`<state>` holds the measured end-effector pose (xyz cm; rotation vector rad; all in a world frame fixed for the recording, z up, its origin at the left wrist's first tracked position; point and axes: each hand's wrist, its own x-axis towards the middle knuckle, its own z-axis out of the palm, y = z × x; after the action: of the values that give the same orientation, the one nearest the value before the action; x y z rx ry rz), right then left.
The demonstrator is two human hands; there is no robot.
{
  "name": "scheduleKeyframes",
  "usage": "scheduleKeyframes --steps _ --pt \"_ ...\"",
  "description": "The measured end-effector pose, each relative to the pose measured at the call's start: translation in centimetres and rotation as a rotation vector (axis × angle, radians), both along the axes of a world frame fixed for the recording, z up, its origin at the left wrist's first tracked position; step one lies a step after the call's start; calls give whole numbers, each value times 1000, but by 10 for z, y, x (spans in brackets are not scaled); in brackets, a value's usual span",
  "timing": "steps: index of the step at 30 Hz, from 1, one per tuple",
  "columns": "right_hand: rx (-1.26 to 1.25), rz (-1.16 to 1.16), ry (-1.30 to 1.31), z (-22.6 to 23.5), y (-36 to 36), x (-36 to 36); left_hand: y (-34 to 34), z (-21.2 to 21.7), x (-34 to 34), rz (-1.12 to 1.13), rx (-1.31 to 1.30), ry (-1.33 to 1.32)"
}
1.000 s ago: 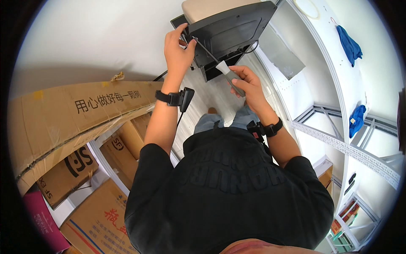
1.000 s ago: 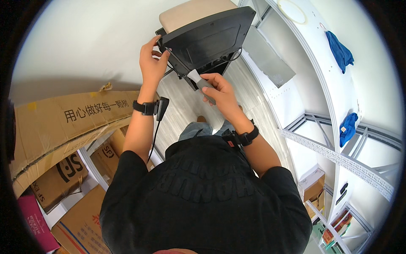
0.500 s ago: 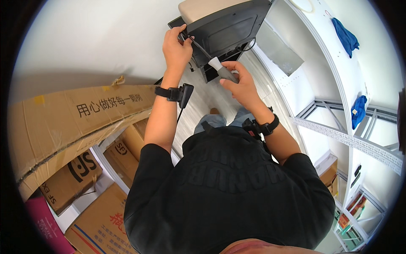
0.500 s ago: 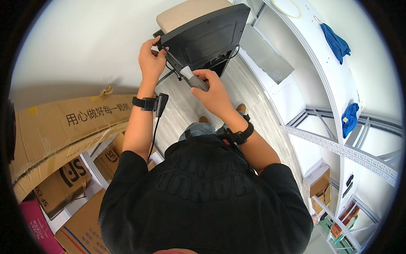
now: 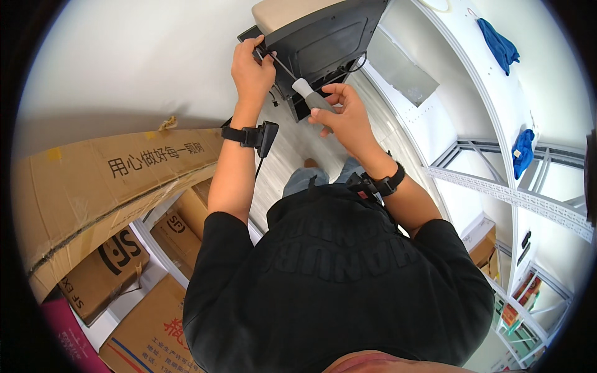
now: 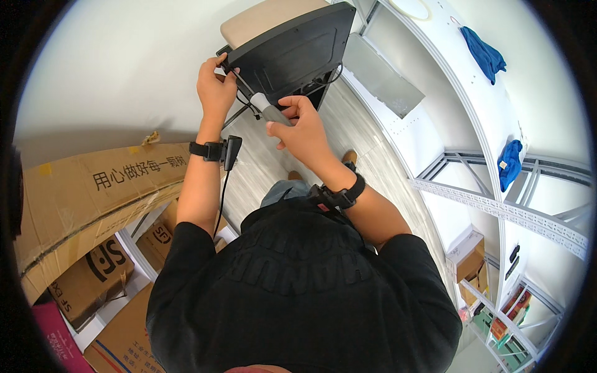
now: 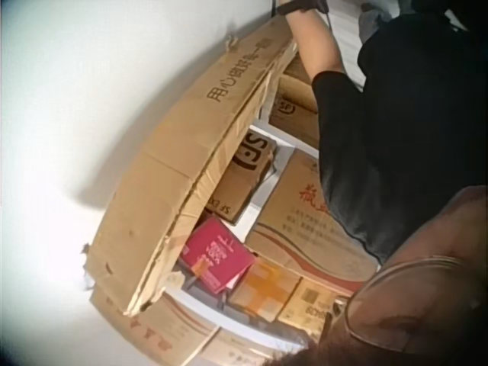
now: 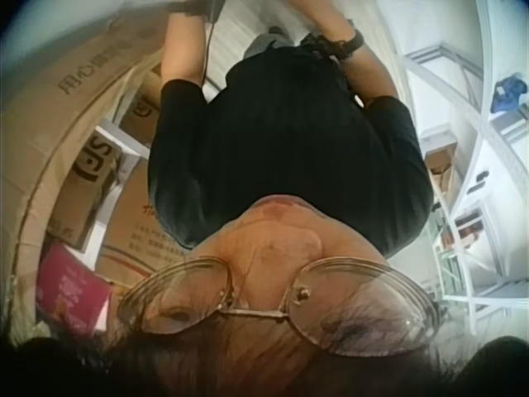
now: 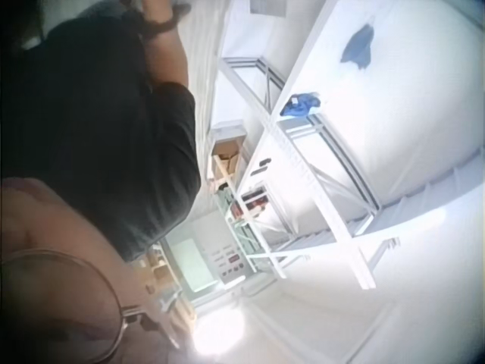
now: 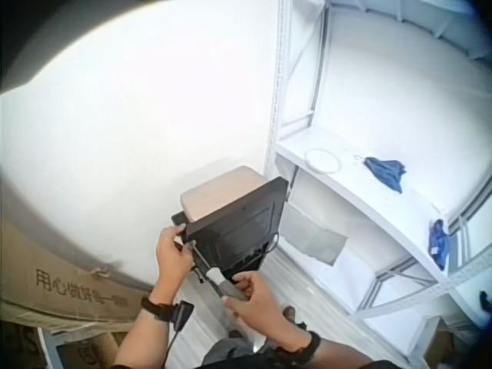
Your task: The person wipes a black electronic device with a blue cloth, then uses a screwdriver to attach screws to the device and a metal panel. The person handles the device and panel while working in a storage area.
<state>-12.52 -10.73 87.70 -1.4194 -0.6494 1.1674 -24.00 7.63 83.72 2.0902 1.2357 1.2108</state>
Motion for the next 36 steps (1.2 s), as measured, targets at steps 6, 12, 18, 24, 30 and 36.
scheduleKeyframes --steps 6,12,18,24,30,36 --pt "-99 2 219 -1 0 -1 1 0 0 -6 7 7" --pt "-87 4 -47 -15 -1 -3 -2 3 0 -14 -21 9" --pt "-113 -81 249 -6 1 7 -2 1 -1 -35 -17 0" --pt "-115 9 -10 -8 1 7 -3 -2 -3 -65 -46 -41" --pt "-89 -49 230 -9 4 8 -3 -1 -2 -72 -2 -43" --pt "-205 22 374 -7 8 14 -1 -3 -4 -76 -23 -45"
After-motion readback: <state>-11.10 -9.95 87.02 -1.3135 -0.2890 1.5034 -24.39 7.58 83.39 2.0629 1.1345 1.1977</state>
